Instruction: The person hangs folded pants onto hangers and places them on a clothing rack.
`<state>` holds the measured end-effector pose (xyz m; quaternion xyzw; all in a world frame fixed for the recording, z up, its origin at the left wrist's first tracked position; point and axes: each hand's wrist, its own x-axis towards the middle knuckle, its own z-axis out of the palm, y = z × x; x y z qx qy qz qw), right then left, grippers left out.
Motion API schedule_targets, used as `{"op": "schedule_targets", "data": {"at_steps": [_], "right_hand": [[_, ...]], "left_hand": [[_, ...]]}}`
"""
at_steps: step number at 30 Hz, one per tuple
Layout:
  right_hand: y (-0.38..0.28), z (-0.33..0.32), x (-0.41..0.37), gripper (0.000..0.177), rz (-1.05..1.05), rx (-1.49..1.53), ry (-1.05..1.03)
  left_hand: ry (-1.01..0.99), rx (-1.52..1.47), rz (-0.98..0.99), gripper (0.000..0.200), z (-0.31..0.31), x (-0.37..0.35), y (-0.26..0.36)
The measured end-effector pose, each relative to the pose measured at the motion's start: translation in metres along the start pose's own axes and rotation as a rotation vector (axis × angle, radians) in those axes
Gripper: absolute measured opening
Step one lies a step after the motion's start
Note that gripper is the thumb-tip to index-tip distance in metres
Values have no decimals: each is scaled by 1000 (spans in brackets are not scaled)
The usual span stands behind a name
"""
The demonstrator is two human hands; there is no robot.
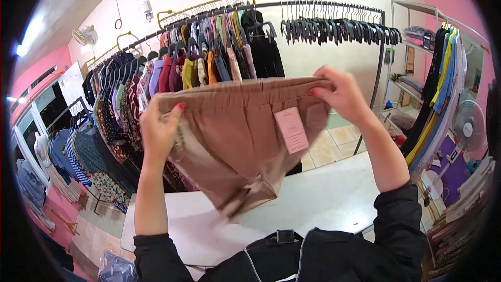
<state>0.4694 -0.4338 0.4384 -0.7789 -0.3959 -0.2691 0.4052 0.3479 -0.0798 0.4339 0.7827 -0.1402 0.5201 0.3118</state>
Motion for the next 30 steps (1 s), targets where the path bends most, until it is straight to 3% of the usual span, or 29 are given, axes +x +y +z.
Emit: {"op": "schedule_targets", "data": {"at_steps": [2, 3, 5, 6, 7, 9, 10, 11, 12, 14, 15, 16, 17, 18, 21, 24, 25, 27, 30], "right_hand": [[-13, -5, -2, 21, -14, 337, 128], [-17, -2, -3, 22, -57, 475, 162], [-14, 12, -7, 23, -34, 103, 90], [-1, 21, -6, 25, 70, 136, -130], [9, 28, -6, 28, 83, -42, -324], [61, 60, -15, 34, 143, -147, -556], [91, 80, -23, 31, 84, -203, -650], [96, 89, -24, 29, 336, -169, -906], [100, 96, -23, 27, 593, -132, -1155], [128, 119, -22, 24, 558, -294, -1151], [125, 123, -16, 23, 538, -375, -1144], [121, 122, -4, 17, 478, -392, -1040], [122, 122, 13, 16, 321, -332, -854], [124, 120, 33, 14, 168, -271, -665], [107, 96, 112, 12, 51, -359, -55], [110, 69, 186, 12, -104, -514, 385], [118, 64, 206, 14, -139, -617, 445], [121, 62, 227, 19, -3, -773, 340], [136, 74, 246, 17, 92, -958, 325]], "left_hand": [[142, -87, 133, 15, -13, -8, 5], [110, -265, 97, 17, -16, -11, 3], [-52, -112, -15, 17, -11, -16, -6], [-182, -117, -219, 19, -5, -24, -18], [-314, -121, -419, 21, 3, -37, -37], [-458, -72, -385, 25, 25, -79, -95], [-534, -207, -484, 27, 38, -107, -115], [-606, -344, -583, 29, 51, -138, -132], [-654, -271, -651, 30, 62, -169, -149], [-664, -270, -749, 34, 93, -256, -200], [-680, -78, -728, 38, 110, -300, -222], [-911, 446, -876, 45, 126, -347, -240], [-876, 215, -941, 55, 127, -385, -239], [-906, 115, -1245, 57, 127, -429, -239], [-657, 263, -1218, 64, 118, -524, -230], [-640, 265, -1284, 71, 113, -526, -220], [-643, 154, -1348, 72, 113, -535, -227], [-633, -73, -1468, 73, 110, -546, -241], [-845, -133, -1447, 64, 106, -553, -256]]}}
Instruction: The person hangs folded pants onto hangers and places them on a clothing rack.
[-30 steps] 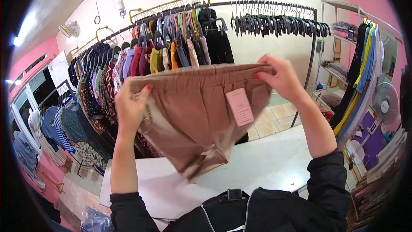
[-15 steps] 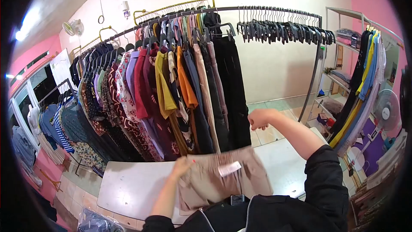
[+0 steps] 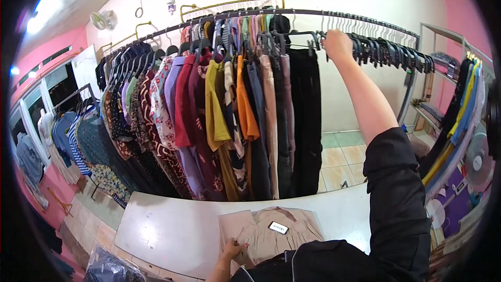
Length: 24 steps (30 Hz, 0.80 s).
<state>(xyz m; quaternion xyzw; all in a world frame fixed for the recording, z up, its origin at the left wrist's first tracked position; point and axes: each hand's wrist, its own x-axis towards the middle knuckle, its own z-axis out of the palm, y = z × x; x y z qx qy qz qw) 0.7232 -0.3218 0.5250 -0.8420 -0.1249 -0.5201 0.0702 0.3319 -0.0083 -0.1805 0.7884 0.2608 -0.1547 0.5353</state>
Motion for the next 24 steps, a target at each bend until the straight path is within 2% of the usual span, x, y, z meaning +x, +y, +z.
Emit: {"op": "schedule_targets", "data": {"at_steps": [3, 6, 9, 13, 15, 16, 19, 20, 22, 23, 24], "right_hand": [[-2, 27, 10, 17, 36, -166, 20], [-6, 40, 18, 16, 67, -146, -4], [-7, 32, 26, 18, 68, -101, 21], [2, 7, 35, 23, 84, 79, 110], [7, -15, 32, 22, 109, 60, 118], [12, -36, 15, 22, 87, 91, 148], [35, -76, -42, 23, 65, 268, 223], [47, -85, -66, 22, 2, 343, 289], [61, -119, -124, 17, 21, 524, 274], [66, -132, -155, 16, 2, 581, 343], [81, -141, -189, 16, 6, 546, 367]], "left_hand": [[233, -170, 163, 63, 5, -47, 42], [202, 36, 10, 68, -1, -45, 43], [230, 139, 32, 77, -3, -53, 54], [196, 56, 20, 80, -3, -48, 49], [169, -39, 21, 81, 0, -40, 38], [170, -53, -25, 79, -4, -56, 61], [227, 111, 33, 74, -4, -51, 56], [227, 97, 31, 69, -3, -48, 53], [234, 71, 30, 60, -3, -40, 48], [222, 9, 1, 55, -5, -41, 53], [210, -53, -30, 50, -7, -42, 60]]}}
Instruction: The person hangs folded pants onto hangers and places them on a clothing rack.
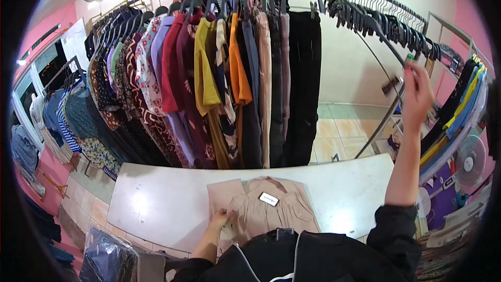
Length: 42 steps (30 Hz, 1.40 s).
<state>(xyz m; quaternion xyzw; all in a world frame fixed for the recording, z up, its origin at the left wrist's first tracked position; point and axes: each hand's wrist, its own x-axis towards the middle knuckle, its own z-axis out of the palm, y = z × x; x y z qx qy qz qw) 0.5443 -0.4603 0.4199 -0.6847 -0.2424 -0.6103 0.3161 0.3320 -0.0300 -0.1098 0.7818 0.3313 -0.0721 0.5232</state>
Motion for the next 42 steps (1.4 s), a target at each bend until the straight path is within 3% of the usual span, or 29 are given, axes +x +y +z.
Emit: {"op": "schedule_targets", "data": {"at_steps": [1, 3, 5, 9, 11, 15, 17, 18, 19, 21, 23, 25, 27, 31, 34, 37, 42], "right_hand": [[3, -25, -28, 17, -8, -35, 22], [0, -52, -87, 21, 270, 196, 98], [14, -77, -148, 25, 550, 364, 7], [40, -120, -296, 25, 1084, 279, -341], [23, -119, -350, 20, 1285, 413, -544], [2, -95, -431, 21, 1449, 444, -966], [9, -83, -470, 19, 1184, 270, -1147], [26, -78, -502, 14, 705, 37, -1199], [13, -69, -488, 12, 791, -68, -1208], [-7, -41, -466, 17, 537, -177, -1091], [-33, -5, -452, 29, 431, 20, -1180], [-73, 29, -452, 37, 415, 241, -1392], [-102, 57, -484, 48, 308, 463, -1446], [-149, 88, -492, 59, 242, 357, -1615], [-157, 101, -489, 57, 290, 224, -1815], [-157, 98, -500, 58, 243, 247, -1853], [-153, 93, -510, 59, 275, 301, -1924]], "left_hand": [[-12, -57, -39, 45, 1, -3, -1], [-72, -45, 29, 39, 5, 19, -22], [-98, -24, 104, 34, 10, 37, -42], [-13, 29, 201, 23, 17, 35, -46], [1, 42, 178, 19, 16, 21, -31], [-53, 78, 100, 20, 3, -23, 16], [-55, 139, 130, 24, 2, -25, 1], [-55, 177, 162, 28, 5, -9, -25], [-55, 213, 191, 33, 4, -8, -35], [-74, 177, 197, 34, 2, -15, -45], [-62, 186, 188, 34, 0, -29, -34], [-11, 238, 172, 34, -1, -42, -15], [41, 280, 130, 37, 1, -48, -3], [141, 262, 158, 42, 6, -48, -6], [113, 16, 114, 44, 11, -44, -12], [189, -77, 285, 44, 20, -32, -20], [239, -237, 307, 40, 31, -12, -13]]}}
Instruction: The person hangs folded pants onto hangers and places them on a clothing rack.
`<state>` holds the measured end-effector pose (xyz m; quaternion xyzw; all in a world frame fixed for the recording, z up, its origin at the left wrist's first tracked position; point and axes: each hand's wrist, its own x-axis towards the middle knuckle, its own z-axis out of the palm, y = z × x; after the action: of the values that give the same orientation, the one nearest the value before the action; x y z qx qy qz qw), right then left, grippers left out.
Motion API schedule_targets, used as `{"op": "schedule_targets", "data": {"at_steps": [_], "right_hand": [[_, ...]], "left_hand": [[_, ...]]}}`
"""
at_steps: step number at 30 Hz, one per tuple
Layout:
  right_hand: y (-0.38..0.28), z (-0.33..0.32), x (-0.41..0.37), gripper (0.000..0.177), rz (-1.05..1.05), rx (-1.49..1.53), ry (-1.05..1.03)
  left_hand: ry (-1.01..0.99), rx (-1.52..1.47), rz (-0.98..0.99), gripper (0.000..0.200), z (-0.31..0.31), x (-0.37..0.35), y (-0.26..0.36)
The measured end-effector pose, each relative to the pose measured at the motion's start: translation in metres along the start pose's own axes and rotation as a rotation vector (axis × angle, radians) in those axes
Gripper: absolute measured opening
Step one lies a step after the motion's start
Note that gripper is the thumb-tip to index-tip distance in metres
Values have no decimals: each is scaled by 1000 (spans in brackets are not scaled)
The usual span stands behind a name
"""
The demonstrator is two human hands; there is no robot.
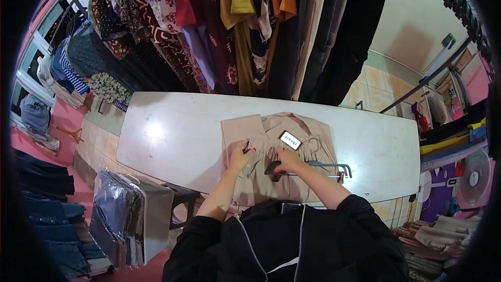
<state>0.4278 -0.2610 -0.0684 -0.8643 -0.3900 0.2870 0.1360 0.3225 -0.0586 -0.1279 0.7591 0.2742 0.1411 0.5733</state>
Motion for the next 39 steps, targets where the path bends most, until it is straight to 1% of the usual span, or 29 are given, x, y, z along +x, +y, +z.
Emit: {"op": "schedule_targets", "data": {"at_steps": [1, 2, 3, 4, 7, 8, 10, 13, 16, 18, 19, 22, 25, 28, 31, 34, 37, 39], "right_hand": [[2, 0, -2, 57, -56, -17, -40], [4, 0, -5, 55, -111, -34, -81], [6, 2, -6, 53, -166, -50, -122], [10, 7, -4, 49, -194, -46, -182], [13, -9, -17, 43, -212, 156, -119], [15, -18, -19, 40, -202, 179, -33], [17, -40, -24, 35, -183, 224, 136], [-1, -92, -40, 34, -65, 262, 270], [-24, -124, -49, 33, -251, 110, 410], [-45, -138, -54, 30, -268, 133, 360], [-52, -139, -54, 29, -279, 145, 333], [-58, -126, -44, 26, -328, 149, 342], [-68, -122, -42, 24, -323, 128, 373], [-72, -122, -40, 22, -329, 140, 393], [-75, -123, -40, 21, -364, 158, 429], [-71, -121, -34, 20, -372, 162, 403], [-70, -121, -30, 19, -358, 152, 417], [-65, -116, -27, 20, -379, 162, 416]], "left_hand": [[27, -26, 20, 38, 4, 4, -3], [-49, 1, -24, 35, 5, 7, -8], [-124, 30, -69, 32, -2, 4, 25], [-200, 60, -113, 29, -6, 2, 45], [-204, 128, -16, 22, -4, 7, 34], [-218, 103, -1, 21, -4, 5, 30], [-245, 52, 27, 20, -7, -4, 44], [-315, -116, 51, 21, -5, -10, 44], [-312, -55, 57, 24, -10, -23, 71], [-298, 1, 184, 26, -13, -26, 80], [-289, 29, 246, 27, -14, -28, 85], [-293, 68, 238, 27, -19, -37, 100], [-280, 63, 250, 27, -21, -45, 109], [-262, 119, 235, 28, -24, -45, 109], [-279, 78, 198, 28, -27, -50, 118], [-255, 32, 204, 29, -24, -51, 109], [-275, -88, 53, 27, -21, -51, 98], [-275, -93, 50, 31, -21, -51, 98]]}}
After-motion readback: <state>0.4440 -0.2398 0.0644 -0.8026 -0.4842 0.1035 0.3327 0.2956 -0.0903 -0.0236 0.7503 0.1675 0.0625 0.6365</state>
